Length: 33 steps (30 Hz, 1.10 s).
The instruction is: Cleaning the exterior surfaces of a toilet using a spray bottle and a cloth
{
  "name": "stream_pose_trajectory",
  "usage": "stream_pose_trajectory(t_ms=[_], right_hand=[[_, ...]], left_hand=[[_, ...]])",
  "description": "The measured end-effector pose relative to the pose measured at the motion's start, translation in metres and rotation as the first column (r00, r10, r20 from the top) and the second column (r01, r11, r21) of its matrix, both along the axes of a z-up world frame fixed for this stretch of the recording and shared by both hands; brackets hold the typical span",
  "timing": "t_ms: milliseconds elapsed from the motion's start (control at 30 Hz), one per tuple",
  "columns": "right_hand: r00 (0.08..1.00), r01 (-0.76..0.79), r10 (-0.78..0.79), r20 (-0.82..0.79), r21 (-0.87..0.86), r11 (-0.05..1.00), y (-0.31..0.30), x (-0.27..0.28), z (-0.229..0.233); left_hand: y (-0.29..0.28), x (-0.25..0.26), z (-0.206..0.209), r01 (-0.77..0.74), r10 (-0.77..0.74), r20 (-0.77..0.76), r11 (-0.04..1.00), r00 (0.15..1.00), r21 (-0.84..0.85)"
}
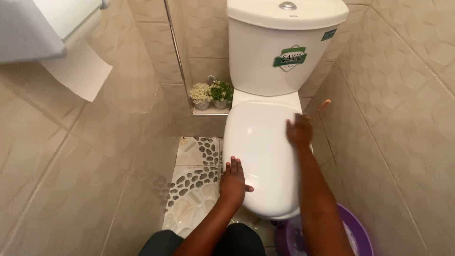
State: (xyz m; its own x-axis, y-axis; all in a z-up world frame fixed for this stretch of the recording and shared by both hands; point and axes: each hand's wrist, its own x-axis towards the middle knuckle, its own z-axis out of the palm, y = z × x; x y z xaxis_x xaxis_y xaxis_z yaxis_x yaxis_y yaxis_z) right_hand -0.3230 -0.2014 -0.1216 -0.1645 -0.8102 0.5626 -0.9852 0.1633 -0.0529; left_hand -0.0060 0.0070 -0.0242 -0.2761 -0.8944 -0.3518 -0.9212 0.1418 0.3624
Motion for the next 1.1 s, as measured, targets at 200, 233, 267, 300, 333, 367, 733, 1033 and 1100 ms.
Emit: stream_pose_trajectory(t_ms=[200, 233, 267, 300, 333, 367, 733, 1033, 1100], right_hand=[[0.831, -0.557, 0.518, -0.204, -0.314, 0.769, 0.053, 0.178, 0.044], [0.8, -0.599, 0.599, -0.005, -0.035, 0.8, 0.066, 0.197, 0.056], [0.768, -0.641, 0.605, 0.21, 0.236, 0.731, 0.079, 0.215, 0.068], [0.775, -0.631, 0.594, 0.213, 0.227, 0.742, 0.084, 0.203, 0.074], [0.689, -0.707, 0.638, 0.343, 0.127, 0.696, 0.088, 0.191, 0.08], [0.576, -0.771, 0.682, 0.451, 0.023, 0.636, 0.092, 0.176, 0.087], [0.865, -0.493, 0.492, -0.092, 0.019, 0.87, 0.137, 0.124, 0.042], [0.765, -0.618, 0.602, -0.227, 0.0, 0.786, 0.038, 0.113, 0.029], [0.84, -0.53, 0.54, -0.064, 0.12, 0.839, 0.044, 0.132, 0.041]], left_hand=[[0.006, 0.001, 0.007, -0.05, 0.044, -0.072, 0.995, 0.996, -0.087], [0.01, 0.001, 0.012, -0.051, 0.046, -0.042, 0.991, 0.998, -0.126], [0.014, 0.001, 0.016, -0.051, 0.049, -0.012, 0.985, 0.999, -0.166], [0.016, 0.003, 0.014, -0.034, 0.034, -0.004, 0.985, 0.999, -0.171], [0.018, 0.005, 0.013, -0.018, 0.024, 0.03, 0.982, 0.999, -0.188], [0.021, 0.004, 0.011, -0.018, 0.029, 0.052, 0.979, 0.998, -0.201], [0.02, 0.018, 0.035, -0.039, 0.019, -0.077, 0.964, 0.997, -0.261], [-0.037, 0.122, -0.115, -0.732, 0.557, -0.58, 0.674, 0.594, -0.102], [-0.049, 0.127, -0.13, -0.787, 0.712, -0.603, 0.578, 0.36, 0.213]])
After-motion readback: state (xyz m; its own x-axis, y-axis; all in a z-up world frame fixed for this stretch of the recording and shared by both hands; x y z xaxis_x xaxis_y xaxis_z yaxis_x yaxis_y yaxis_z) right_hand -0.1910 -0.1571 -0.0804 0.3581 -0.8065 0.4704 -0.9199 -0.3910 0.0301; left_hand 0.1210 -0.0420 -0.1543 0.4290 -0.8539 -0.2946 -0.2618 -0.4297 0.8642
